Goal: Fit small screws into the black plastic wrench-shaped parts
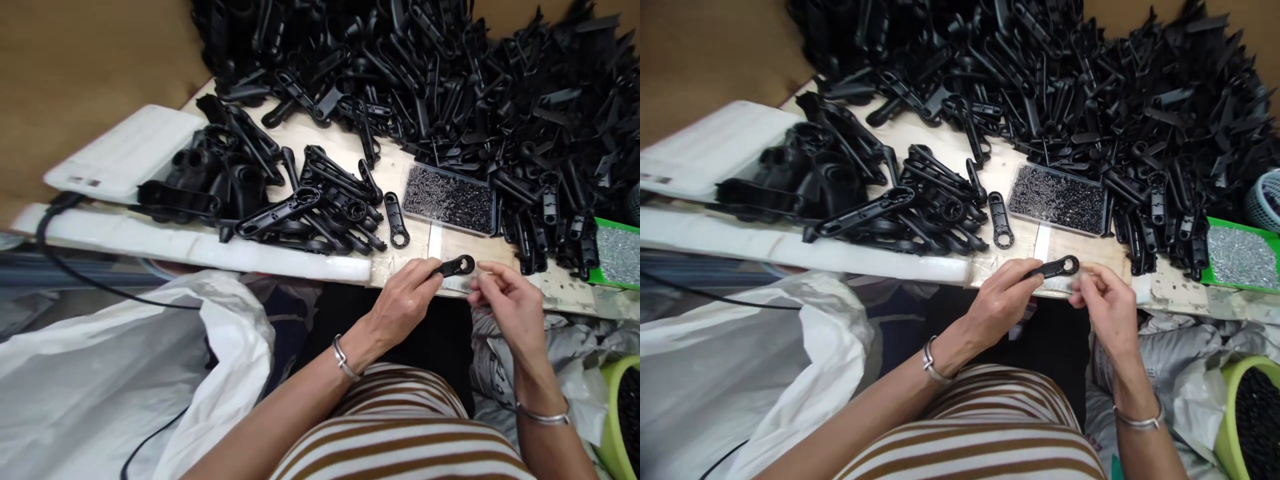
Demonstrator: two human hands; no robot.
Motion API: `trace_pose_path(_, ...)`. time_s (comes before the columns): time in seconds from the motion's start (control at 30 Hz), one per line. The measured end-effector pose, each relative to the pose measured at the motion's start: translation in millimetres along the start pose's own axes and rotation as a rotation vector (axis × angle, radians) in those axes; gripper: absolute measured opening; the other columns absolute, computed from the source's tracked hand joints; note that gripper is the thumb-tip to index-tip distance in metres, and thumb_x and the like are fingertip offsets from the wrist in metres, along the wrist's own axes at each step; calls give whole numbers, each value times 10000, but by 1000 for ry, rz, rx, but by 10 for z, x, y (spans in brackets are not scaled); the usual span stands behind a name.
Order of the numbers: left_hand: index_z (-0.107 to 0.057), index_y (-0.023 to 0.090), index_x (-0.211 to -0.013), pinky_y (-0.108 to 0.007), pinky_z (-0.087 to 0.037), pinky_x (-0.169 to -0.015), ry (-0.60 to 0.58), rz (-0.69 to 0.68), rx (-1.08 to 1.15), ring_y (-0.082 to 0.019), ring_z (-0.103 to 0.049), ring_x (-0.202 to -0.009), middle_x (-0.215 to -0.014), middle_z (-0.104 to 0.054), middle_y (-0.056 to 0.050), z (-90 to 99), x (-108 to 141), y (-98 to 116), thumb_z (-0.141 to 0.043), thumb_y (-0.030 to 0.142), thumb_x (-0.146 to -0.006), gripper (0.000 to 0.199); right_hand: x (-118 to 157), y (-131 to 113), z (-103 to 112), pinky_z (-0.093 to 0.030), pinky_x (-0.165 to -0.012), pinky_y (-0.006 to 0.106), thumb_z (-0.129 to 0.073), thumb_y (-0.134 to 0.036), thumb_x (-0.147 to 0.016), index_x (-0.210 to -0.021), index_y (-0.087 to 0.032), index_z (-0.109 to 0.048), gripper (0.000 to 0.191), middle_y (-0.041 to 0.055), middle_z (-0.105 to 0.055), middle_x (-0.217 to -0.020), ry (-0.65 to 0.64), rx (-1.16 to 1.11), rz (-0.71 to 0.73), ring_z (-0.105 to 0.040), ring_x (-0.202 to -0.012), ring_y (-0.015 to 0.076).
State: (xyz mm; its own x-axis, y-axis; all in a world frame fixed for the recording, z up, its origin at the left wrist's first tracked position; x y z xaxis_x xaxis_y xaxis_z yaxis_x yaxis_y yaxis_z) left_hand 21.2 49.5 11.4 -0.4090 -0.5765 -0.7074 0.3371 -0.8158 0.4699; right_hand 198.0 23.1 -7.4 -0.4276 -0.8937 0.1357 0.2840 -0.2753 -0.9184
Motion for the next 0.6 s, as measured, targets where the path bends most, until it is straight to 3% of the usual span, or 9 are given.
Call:
trace_pose_path(0.07, -594, 146, -909, -297, -574, -799, 57, 29, 17, -157, -624, -915, -1011, -661, -102, 31, 13, 33, -451, 49, -914, 173, 81, 79, 33, -597, -570, 302, -751, -400, -739, -1117, -152, -583, 482, 44, -713, -796, 83, -184, -23, -695, -642, 184)
trace_pose_path(0.2, -582, 158, -946, -281, -569, -774, 114, 52, 37, -151, -614, -909, -1002, -646, -88, 63, 12, 127, -504, 51, -894, 142, 144, 108, -186, -614, -730, 323, -795, -314, -709, -1200, -179, -536, 571, 52, -717, -943, 2, -468, -77, -702, -824, 186)
trace_pose_path(0.37, -583, 149, -948, -268, -565, -748, 116, 52, 30, -143, -607, -872, -980, -638, -84, 99, -3, 211, -507, 27, -879, 159, 105, 67, -309, -600, -698, 247, -792, -245, -688, -1022, -188, -627, 377, 19, -694, -949, -22, -599, -106, -664, -757, 129)
trace_pose_path(0.6, -590, 105, -991, -286, -581, -777, 118, 20, 33, -158, -623, -898, -1012, -639, -110, 114, 30, 288, -537, 32, -879, 144, 77, 61, -343, -560, -562, 200, -789, -200, -630, -866, -163, -663, 270, -10, -667, -761, 8, -658, -134, -602, -589, 95)
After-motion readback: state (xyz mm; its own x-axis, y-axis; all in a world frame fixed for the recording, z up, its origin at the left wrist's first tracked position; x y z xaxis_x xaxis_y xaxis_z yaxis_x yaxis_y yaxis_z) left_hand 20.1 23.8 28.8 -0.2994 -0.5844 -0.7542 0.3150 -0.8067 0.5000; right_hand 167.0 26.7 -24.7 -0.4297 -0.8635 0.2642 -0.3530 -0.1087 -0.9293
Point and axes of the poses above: each hand's wrist, its own x-axis away from the middle knuckle, its own z-axis out of the back of the hand, y = z × x, the point moved 8 cm from there along -x, towards the middle knuckle
